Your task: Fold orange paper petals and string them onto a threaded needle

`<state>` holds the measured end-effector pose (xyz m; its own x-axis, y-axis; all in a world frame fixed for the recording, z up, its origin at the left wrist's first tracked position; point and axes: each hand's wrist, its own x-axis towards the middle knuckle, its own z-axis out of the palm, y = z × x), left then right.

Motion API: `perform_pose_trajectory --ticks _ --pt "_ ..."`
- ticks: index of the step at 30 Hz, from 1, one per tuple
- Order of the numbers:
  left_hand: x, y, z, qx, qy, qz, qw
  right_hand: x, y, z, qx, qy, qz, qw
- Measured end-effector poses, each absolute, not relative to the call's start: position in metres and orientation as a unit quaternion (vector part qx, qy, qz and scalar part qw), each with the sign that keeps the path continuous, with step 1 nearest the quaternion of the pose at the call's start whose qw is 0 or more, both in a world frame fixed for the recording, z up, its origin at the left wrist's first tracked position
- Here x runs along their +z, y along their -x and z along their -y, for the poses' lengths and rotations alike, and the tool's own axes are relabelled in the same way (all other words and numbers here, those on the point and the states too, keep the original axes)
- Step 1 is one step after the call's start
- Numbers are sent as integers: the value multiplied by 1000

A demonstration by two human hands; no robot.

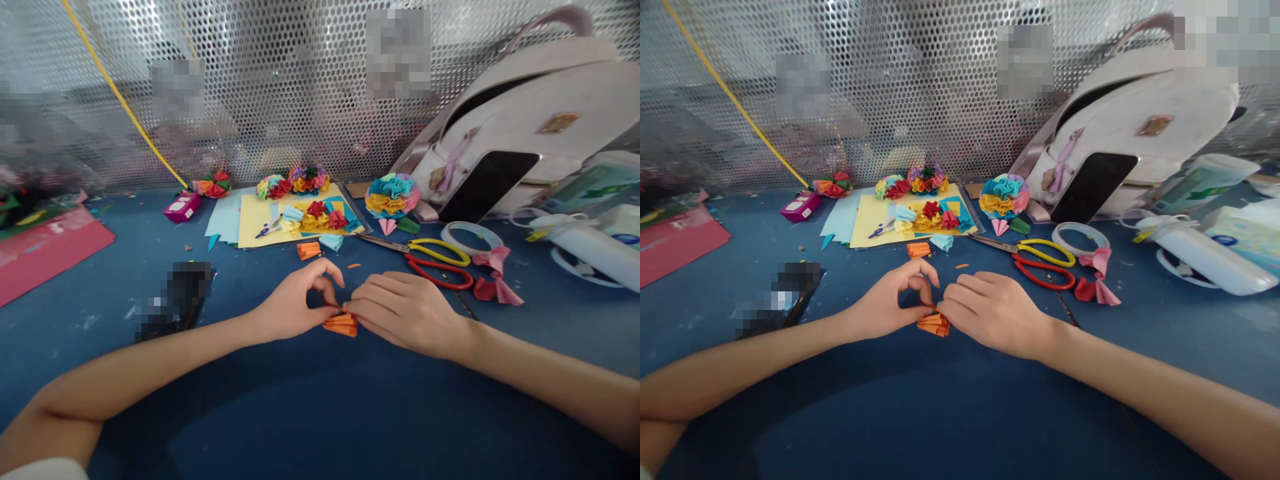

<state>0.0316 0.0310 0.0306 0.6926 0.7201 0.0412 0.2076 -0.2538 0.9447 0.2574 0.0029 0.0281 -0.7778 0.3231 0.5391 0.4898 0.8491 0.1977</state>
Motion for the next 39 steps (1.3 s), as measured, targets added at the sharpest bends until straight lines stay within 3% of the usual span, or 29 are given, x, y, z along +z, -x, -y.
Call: perform_pose_trajectory --ticks 3,6,11,14,17,23,26,33,39 --pt "34 -32 -27 239 -826 -314 403 25 -255 -2 -105 260 926 252" --pt "34 -33 -26 223 -845 -317 369 24 -255 0 -152 241 926 246" --pt "29 -33 -33 219 -771 -320 505 27 -258 0 -246 173 924 237" --pt "26 -33 -37 211 -700 -293 617 31 -259 0 -247 146 925 248" --pt "26 -32 -38 216 -677 -280 645 34 -258 -1 -219 167 927 254" --pt "33 -32 -28 242 -808 -311 437 30 -257 -4 -61 254 936 237" --pt "33 -33 -25 244 -850 -310 351 28 -257 -3 -40 266 932 245" --pt "23 -32 -42 196 -726 -305 584 28 -256 -3 -145 229 934 234" --pt "23 -32 -46 188 -682 -278 649 32 -257 -4 -211 160 934 241"
